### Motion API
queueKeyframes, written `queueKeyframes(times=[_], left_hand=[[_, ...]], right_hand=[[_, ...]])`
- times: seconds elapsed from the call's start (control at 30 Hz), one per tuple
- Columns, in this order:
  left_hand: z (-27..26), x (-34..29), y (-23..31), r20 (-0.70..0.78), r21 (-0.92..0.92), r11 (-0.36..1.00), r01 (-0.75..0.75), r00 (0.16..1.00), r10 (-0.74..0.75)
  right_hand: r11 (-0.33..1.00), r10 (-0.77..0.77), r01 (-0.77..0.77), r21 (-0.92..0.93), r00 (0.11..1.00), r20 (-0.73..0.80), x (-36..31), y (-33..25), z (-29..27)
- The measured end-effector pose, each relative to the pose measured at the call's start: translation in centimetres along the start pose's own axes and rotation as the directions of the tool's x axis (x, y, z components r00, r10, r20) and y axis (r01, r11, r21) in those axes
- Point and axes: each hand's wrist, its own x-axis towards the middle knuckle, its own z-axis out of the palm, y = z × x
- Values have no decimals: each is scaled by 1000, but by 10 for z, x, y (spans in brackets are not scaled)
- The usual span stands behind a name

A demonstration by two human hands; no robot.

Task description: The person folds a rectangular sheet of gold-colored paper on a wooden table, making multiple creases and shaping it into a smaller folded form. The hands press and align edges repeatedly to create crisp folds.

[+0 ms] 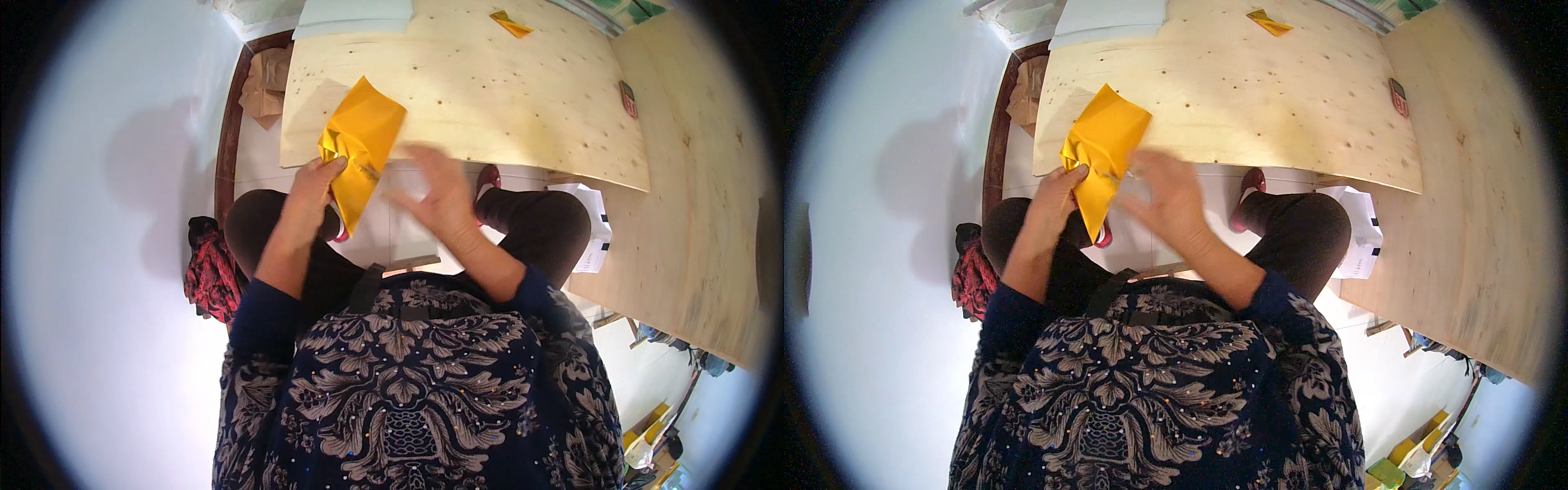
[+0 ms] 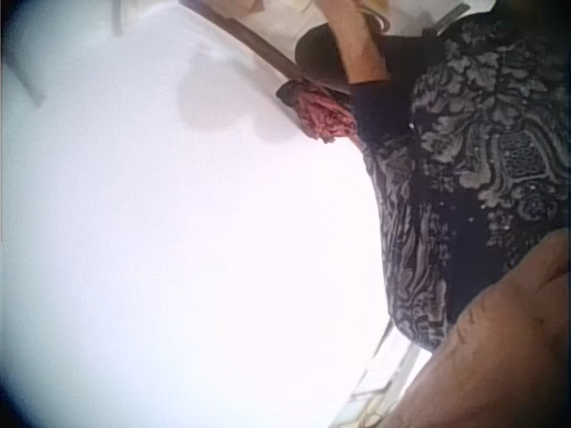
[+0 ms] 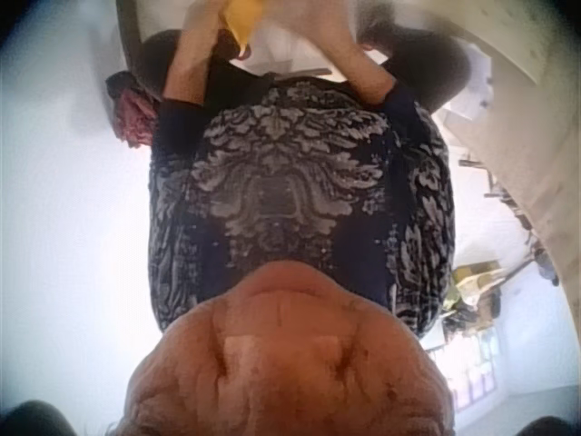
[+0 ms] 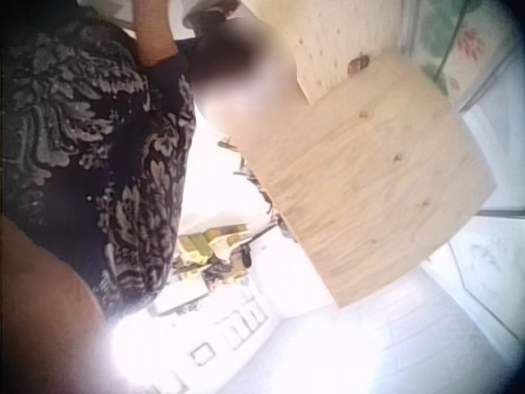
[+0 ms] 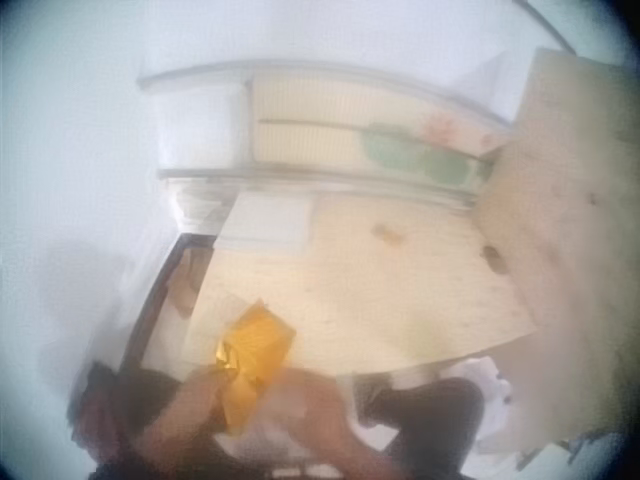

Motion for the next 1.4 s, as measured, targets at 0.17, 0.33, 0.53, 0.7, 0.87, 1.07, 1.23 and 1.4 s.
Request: queueKeyframes(times=[0.17,0.33,0.53,0.7,0.87,1.07,1.23,1.4], left_hand=[[-19,23,70,292,475,876,-78,953,-74],[4,65,126,340,796,573,-195,927,-157],[23,133,153,299,936,272,-224,914,-275],[19,180,147,319,946,10,-325,923,-213],[11,193,137,269,962,2,-273,949,-161],[11,194,135,292,941,-152,-302,953,-83],[15,189,130,298,927,-236,-291,955,-9],[10,184,123,366,919,-187,-347,928,75]], right_hand=[[751,512,-513,416,850,125,36,51,-50],[528,392,-592,609,806,444,59,69,-57],[439,574,-671,597,721,388,98,95,-26],[443,611,-684,580,703,363,111,126,6],[460,662,-703,542,679,318,117,133,14],[500,722,-740,450,643,255,127,125,14],[722,665,-681,120,731,150,133,131,17],[789,608,-611,63,791,68,130,134,18]])
